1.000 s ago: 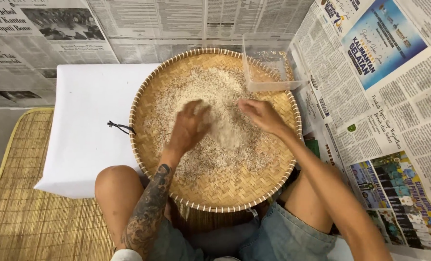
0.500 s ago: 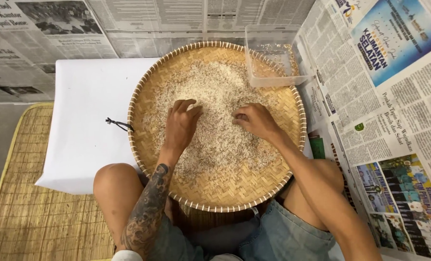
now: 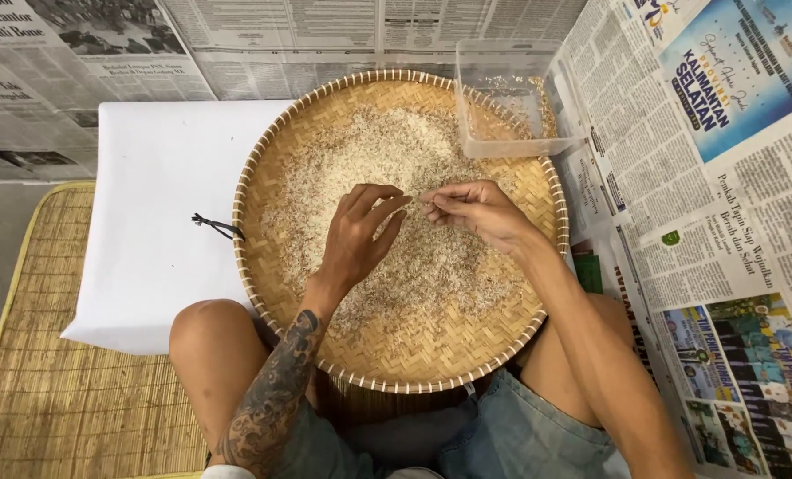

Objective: The person sits cross-legged with a large woven bamboo tray of rice on their lap and picks small dark debris out of the grains by hand. They periodically rake and turn the rice across the tray and drop the picked-out debris into a small plastic container beside the tray.

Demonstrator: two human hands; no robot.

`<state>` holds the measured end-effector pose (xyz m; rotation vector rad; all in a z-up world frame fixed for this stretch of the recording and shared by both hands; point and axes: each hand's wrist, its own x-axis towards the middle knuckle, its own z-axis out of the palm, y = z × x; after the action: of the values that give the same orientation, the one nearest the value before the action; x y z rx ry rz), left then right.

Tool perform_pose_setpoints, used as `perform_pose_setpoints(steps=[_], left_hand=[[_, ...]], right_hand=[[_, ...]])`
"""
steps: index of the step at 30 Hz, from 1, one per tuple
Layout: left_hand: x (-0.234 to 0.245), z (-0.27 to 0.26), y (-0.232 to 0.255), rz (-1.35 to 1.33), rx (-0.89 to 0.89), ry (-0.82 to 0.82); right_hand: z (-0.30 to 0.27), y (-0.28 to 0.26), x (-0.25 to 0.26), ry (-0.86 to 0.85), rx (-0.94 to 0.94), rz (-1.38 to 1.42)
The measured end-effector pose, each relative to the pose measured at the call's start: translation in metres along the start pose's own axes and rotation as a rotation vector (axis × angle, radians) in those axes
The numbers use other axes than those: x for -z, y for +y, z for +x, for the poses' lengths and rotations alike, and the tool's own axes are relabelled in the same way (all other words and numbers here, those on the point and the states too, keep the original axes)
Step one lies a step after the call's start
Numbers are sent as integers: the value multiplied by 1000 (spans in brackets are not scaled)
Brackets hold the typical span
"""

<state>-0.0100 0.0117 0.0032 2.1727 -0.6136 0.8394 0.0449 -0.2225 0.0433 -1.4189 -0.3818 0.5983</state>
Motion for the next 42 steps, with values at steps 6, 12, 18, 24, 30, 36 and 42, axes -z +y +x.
perform_pose_setpoints(steps=[6,12,18,24,30,36,42], left_hand=[[2,2,13,-54,26,10],[-17,-4,5,-37,-91,117],[-10,-1,13,-13,-115,68],[-8,-9,0,50,55,-92],[12,-4,4,78,187,-201],[14,-5,-3,130,241,-277],[14,-3,-4,141,277,-315]], right_hand=[[-2,-3,-7,16,-45,127],[-3,-6,-10,19,-41,56],[0,4,-12,84,-11,-121],[-2,10,-13,177,235,-1308],[-2,-3,-14,148,157,-1272],[-13,-22,-8,70,-99,-1187],[-12,-34,-9,55,-112,-1097]])
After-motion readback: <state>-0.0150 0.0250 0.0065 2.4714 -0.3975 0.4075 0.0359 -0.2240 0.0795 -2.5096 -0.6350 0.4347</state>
